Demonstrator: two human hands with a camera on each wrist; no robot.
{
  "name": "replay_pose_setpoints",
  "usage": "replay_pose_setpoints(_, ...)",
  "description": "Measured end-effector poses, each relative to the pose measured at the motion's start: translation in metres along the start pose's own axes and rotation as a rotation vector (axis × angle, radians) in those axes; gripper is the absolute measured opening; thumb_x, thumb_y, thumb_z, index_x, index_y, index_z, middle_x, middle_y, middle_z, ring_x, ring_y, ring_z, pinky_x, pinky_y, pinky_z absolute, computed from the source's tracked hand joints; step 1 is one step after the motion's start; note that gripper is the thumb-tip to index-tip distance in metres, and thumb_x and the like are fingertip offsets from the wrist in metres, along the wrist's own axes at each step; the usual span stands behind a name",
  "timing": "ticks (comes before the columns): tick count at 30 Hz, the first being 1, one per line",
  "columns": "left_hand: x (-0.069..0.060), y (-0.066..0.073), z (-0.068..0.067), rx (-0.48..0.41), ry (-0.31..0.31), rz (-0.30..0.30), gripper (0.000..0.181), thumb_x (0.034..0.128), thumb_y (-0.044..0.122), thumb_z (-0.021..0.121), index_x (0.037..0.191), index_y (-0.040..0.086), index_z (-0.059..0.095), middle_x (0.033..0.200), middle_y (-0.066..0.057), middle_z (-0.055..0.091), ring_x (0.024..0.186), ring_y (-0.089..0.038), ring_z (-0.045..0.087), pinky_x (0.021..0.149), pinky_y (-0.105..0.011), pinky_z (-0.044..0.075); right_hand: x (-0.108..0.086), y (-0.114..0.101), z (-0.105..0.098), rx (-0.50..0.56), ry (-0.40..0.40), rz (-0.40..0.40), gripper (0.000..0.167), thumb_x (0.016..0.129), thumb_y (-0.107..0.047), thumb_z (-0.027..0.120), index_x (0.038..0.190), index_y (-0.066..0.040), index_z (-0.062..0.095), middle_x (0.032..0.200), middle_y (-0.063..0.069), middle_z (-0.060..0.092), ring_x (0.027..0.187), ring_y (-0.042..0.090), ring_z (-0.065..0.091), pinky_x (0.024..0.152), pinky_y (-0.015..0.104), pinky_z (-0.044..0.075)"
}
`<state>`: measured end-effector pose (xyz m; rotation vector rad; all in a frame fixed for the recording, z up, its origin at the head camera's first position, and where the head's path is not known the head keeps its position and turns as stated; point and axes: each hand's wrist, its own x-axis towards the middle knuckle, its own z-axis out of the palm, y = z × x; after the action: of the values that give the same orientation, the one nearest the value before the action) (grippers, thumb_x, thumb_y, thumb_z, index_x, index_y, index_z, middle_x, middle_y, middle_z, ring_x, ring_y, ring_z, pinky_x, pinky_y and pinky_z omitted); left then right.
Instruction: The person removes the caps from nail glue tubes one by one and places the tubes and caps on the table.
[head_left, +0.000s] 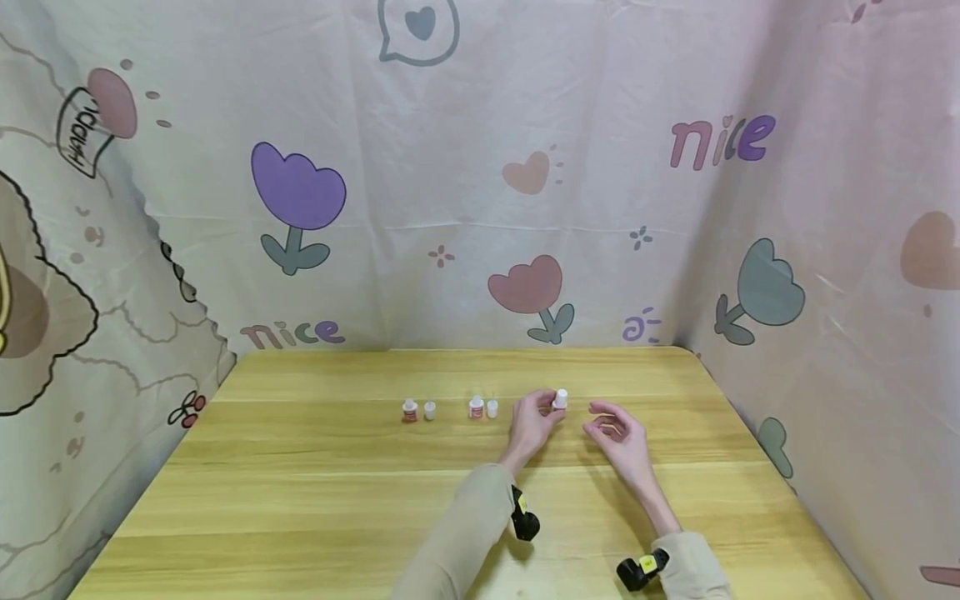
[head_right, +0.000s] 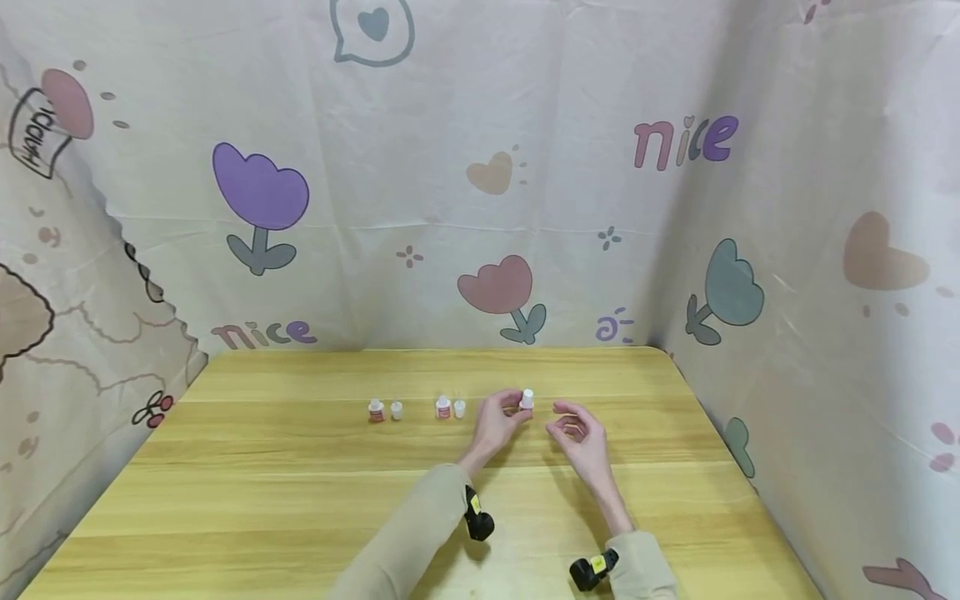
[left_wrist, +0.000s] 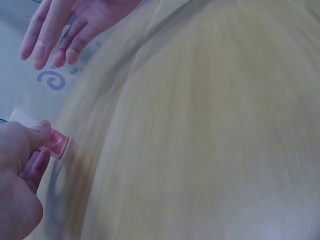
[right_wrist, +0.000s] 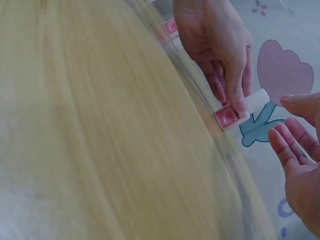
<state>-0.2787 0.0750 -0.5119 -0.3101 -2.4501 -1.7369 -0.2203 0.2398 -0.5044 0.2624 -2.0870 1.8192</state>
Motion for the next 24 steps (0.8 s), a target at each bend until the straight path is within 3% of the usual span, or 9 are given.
replay_pose_setpoints(6, 0.002, 0.001, 0.001, 0.078, 0.002, 0.007, 0.023, 0.0848, 0.004, 0.078, 0.107, 0.002, 0.074, 0.104, -0.014, 0.078, 0.091, -0.02, 0.074, 0.081, -0.028, 0.06, -0.001, -0.002, 0.002, 0.02, 0.002, -0.001, 0.041, 0.084, 0.014, 0.071, 0.122, 0.017, 0.059, 0.102, -0.017, 0.068, 0.085, 0.0, 0.064, 0.078, 0.014, 0.055)
replay_pose_setpoints(12, 0.001, -0.003, -0.001, 0.086, -0.007, 0.015, 0.016, 0.0856, 0.006, 0.079, 0.101, 0.004, 0.075, 0.098, -0.012, 0.079, 0.09, -0.018, 0.075, 0.081, -0.027, 0.059, -0.001, 0.001, 0.002, 0.005, -0.006, 0.013, 0.039, 0.085, 0.012, 0.071, 0.122, 0.015, 0.06, 0.102, -0.018, 0.068, 0.086, 0.002, 0.064, 0.079, 0.014, 0.055)
replay_pose_setpoints(21, -0.007, -0.013, -0.018, 0.084, -0.082, 0.095, 0.017, 0.0853, 0.006, 0.079, 0.101, 0.003, 0.075, 0.099, -0.011, 0.079, 0.089, -0.017, 0.075, 0.081, -0.024, 0.059, 0.001, 0.0, 0.007, -0.014, -0.037, 0.019, 0.037, 0.087, 0.007, 0.072, 0.122, 0.015, 0.061, 0.103, -0.018, 0.068, 0.088, 0.014, 0.067, 0.08, 0.015, 0.055)
replay_pose_setpoints(24, -0.011, -0.016, -0.027, 0.062, -0.115, 0.12, 0.015, 0.0843, 0.004, 0.079, 0.099, 0.002, 0.075, 0.097, -0.012, 0.079, 0.086, -0.017, 0.075, 0.077, -0.022, 0.058, 0.001, -0.001, 0.012, -0.019, -0.05, 0.026, 0.036, 0.087, 0.008, 0.071, 0.121, 0.016, 0.06, 0.102, -0.011, 0.069, 0.088, 0.012, 0.067, 0.08, 0.016, 0.056)
